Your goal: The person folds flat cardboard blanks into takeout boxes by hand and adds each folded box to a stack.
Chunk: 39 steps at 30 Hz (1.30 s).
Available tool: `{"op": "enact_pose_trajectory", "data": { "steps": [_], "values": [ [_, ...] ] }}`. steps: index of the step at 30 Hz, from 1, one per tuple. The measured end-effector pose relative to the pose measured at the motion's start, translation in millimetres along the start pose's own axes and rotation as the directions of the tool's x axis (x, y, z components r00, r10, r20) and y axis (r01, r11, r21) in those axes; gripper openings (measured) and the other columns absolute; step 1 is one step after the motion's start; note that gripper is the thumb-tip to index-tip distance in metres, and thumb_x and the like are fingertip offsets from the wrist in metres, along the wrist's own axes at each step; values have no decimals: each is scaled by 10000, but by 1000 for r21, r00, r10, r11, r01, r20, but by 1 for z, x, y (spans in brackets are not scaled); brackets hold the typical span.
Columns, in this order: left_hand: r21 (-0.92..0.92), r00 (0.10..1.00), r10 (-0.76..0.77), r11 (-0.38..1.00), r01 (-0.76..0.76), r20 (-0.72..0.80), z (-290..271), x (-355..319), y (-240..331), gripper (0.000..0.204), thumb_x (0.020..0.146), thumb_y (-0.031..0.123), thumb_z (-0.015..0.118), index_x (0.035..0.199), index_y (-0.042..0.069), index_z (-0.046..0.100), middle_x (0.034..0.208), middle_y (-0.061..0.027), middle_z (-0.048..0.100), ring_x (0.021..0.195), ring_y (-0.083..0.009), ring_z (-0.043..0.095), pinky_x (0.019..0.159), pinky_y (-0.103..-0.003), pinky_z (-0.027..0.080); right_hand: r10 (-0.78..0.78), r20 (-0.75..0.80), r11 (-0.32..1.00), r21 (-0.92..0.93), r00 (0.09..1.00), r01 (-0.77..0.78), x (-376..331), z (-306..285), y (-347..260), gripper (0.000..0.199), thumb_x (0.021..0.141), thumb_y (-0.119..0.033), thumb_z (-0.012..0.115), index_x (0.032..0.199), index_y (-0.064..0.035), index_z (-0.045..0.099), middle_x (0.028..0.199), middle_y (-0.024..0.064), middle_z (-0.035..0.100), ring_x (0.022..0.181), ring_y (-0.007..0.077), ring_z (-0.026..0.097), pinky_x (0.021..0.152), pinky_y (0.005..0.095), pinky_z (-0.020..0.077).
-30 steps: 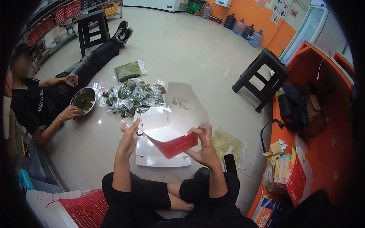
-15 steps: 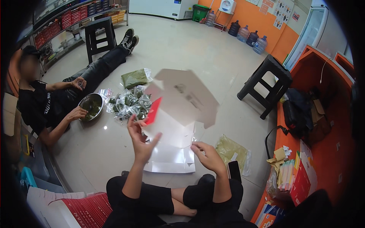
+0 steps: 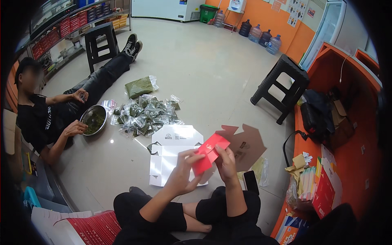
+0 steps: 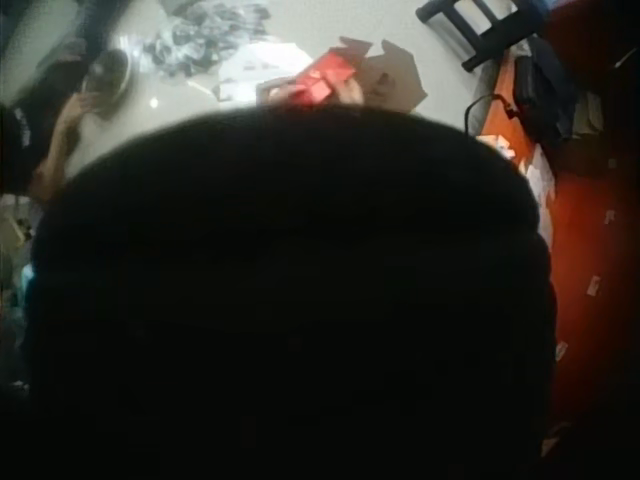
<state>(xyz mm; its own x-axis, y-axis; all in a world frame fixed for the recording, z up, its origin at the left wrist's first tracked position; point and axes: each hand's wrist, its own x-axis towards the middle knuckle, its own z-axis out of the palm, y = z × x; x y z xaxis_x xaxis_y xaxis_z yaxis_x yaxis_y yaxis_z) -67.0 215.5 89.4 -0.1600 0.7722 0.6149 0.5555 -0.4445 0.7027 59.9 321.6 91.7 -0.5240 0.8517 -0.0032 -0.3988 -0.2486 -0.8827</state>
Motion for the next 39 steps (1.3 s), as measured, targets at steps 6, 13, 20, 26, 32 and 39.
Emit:
{"op": "enact_pose_trajectory", "data": {
  "steps": [6,13,20,26,32,39],
  "values": [
    [112,999,-37,993,34,27,-9,6,-1,347,790,89,569,1136,103,549,1123,-169,479,1111,-363,471,926,-408,411,-53,-38,998,-29,998,52,1,1,2,220,886,-142,537,1049,6,539,935,63,594,829,115,576,761,254,469],
    [252,996,-86,964,83,4,-9,6,-3,354,780,35,543,1131,87,556,1173,-127,537,1143,-352,476,905,-413,432,-131,-62,982,-145,990,120,-1,11,8,154,884,-142,541,950,-3,545,660,55,585,517,122,571,507,238,480],
    [290,998,-58,955,65,-34,-11,3,-12,406,773,17,543,1169,105,546,1160,-123,563,1075,-351,528,800,-377,494,-203,-84,964,-194,976,184,-7,28,19,147,887,-127,534,935,12,533,650,57,579,512,128,575,490,232,482],
    [350,999,-31,936,43,-40,-5,-1,-15,423,768,33,561,1183,111,543,1154,-123,568,1061,-364,534,783,-381,498,-208,-84,958,-217,975,186,-8,23,26,141,895,-101,513,938,33,499,724,84,593,573,116,589,518,224,489],
    [335,999,-34,941,46,-41,-7,-2,-15,389,785,62,568,1170,115,551,1164,-108,565,1051,-360,540,793,-379,503,-287,-91,905,-353,954,238,-10,25,33,118,889,-71,512,949,30,497,744,74,593,592,98,574,516,230,499],
    [387,998,7,922,16,-58,-10,0,-14,408,810,91,538,1214,143,528,1188,-78,556,1095,-342,518,791,-372,508,-215,-130,954,-239,968,180,-9,27,27,139,901,-90,495,978,24,471,679,87,581,530,111,561,488,229,488]
  ]
}}
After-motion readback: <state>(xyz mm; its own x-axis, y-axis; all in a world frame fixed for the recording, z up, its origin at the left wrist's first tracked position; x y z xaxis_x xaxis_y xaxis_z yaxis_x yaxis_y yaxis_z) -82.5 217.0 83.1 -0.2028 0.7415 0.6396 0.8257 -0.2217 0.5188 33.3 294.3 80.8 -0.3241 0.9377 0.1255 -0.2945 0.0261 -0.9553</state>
